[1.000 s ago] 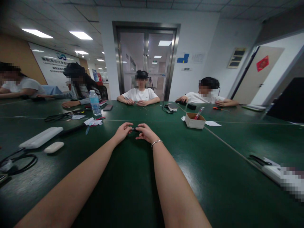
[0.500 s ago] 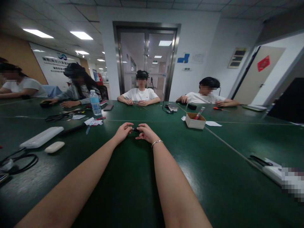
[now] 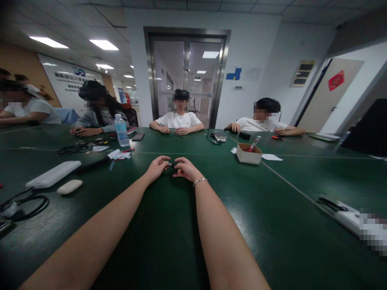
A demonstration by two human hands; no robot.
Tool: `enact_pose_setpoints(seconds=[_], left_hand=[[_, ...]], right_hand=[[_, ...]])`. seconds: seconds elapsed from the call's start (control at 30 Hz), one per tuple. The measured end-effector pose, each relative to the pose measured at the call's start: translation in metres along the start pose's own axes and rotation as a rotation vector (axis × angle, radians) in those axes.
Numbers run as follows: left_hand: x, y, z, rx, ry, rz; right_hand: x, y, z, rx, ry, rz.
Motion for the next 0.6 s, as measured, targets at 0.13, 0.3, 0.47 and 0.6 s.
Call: enact_pose_setpoints(seconds=[0.13, 0.3, 0.47, 0.6], left_hand=[[0.0, 0.001, -0.002, 0.01, 0.007, 0.0], [0.0, 0.003, -0.006, -0.005, 0.009, 0.003], [-0.001, 0.005, -0.009, -0.019, 0.006, 0.027], [0.006, 0.012, -0.014, -0.051, 0.037, 0.15]], right_hand=[[0.0, 0.0, -0.001, -0.015, -0.012, 0.025], [0.0, 0.001, 0.0, -0.002, 0.025, 0.017], [0.006, 0.001, 0.003, -0.08, 0.198, 0.05], [0.011, -0.001, 0.003, -0.15, 0.4, 0.011]])
Point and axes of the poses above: each hand's wrist, its own y-axis away from the middle knuckle, its own x-axis out of the palm, z = x × y, the point moved 6 cm from there along -y, towards the middle knuckle, and after that the axes turned 2 degrees about y, right-handed, at the moved point
